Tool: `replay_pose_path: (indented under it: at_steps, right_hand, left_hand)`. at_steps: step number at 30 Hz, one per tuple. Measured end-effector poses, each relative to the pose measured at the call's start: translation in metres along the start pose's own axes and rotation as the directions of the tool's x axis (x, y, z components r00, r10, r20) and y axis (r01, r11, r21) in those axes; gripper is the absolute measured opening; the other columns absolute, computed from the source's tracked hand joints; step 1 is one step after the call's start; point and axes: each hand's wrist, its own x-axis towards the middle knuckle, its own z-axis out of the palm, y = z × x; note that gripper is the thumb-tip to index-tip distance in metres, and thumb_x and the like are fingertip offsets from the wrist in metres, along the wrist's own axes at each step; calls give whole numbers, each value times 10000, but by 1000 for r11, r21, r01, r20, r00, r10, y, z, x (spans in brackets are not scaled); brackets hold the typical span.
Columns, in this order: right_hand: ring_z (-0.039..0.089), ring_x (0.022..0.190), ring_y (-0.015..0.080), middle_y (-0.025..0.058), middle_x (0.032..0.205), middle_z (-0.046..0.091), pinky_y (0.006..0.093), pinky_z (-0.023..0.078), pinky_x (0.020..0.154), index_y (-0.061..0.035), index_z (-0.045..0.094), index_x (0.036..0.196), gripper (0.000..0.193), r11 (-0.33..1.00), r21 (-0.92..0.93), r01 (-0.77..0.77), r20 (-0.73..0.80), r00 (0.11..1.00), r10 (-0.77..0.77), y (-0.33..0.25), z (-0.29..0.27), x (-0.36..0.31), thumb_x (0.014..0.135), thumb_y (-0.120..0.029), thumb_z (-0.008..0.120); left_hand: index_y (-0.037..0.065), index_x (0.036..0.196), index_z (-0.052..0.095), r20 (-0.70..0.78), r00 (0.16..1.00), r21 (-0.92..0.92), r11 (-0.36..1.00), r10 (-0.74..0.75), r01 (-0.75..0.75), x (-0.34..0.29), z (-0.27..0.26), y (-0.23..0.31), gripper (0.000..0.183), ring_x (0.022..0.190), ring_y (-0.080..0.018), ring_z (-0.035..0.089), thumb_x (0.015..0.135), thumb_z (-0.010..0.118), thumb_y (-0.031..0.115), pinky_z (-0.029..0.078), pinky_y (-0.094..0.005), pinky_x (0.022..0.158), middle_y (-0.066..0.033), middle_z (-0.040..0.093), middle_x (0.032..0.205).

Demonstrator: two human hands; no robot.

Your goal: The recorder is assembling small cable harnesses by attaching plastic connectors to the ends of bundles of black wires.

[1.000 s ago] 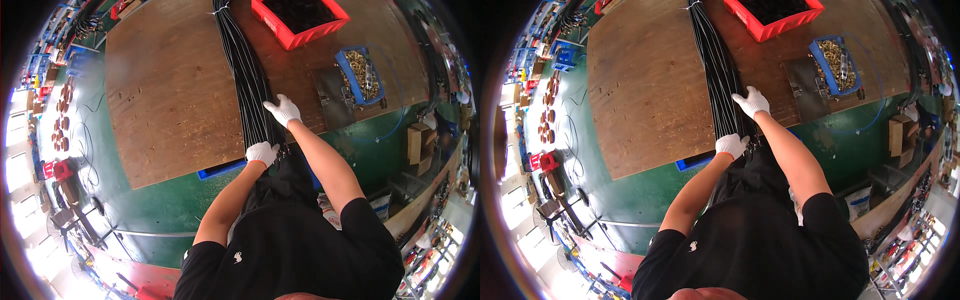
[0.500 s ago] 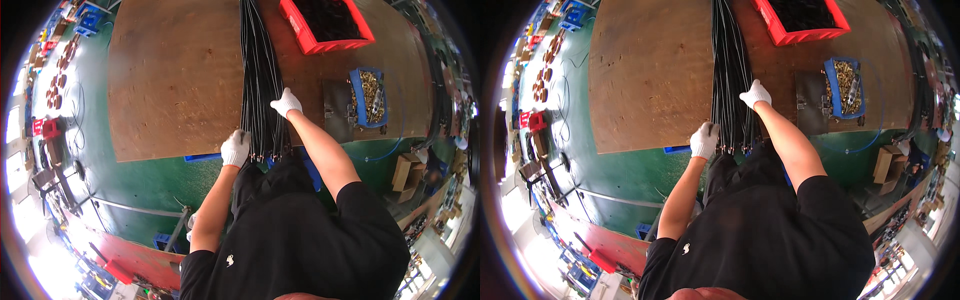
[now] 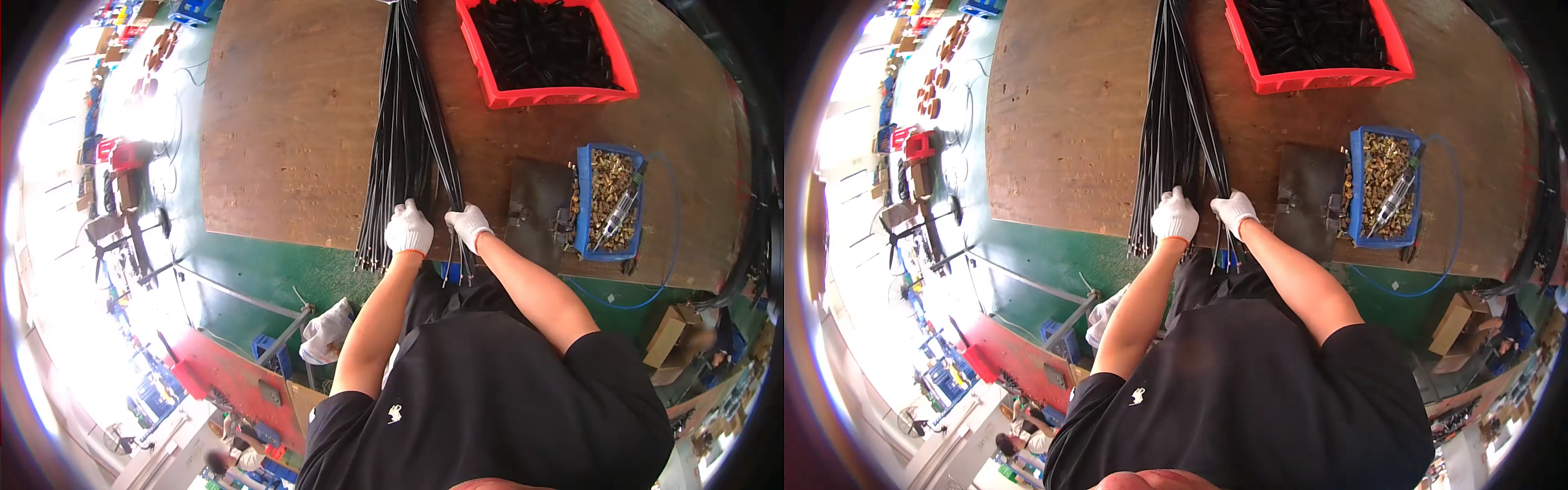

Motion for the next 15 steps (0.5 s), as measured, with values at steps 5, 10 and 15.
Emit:
replay_pose_path:
  at_steps: [5,10,15]
  right_hand:
    - [695,776,252,114,838,709,368,555,732,5,696,1076,286,998,58,14,180,983,-25,-8,-18,-5,795,-39,721]
    - [725,952,252,134,1068,752,367,566,891,-8,672,1258,459,944,317,-92,267,964,4,-5,-17,-8,805,-66,723]
    - [720,994,254,144,1115,744,382,566,942,-5,663,1286,474,875,442,-196,361,932,26,3,-30,-12,828,-97,740]
  left_hand:
    - [6,1197,638,114,965,31,972,-236,234,0,15,9,511,1066,-464,714,1004,551,471,577,-537,908,-272,691,1213]
    - [-41,1363,630,328,913,-369,856,-244,361,-8,38,1,725,1175,-384,699,1008,557,587,533,-460,997,-313,695,1275]
    - [-35,1175,741,404,914,-662,680,-30,315,-24,5,9,566,938,-187,699,1035,624,500,544,-359,823,-122,774,1036]
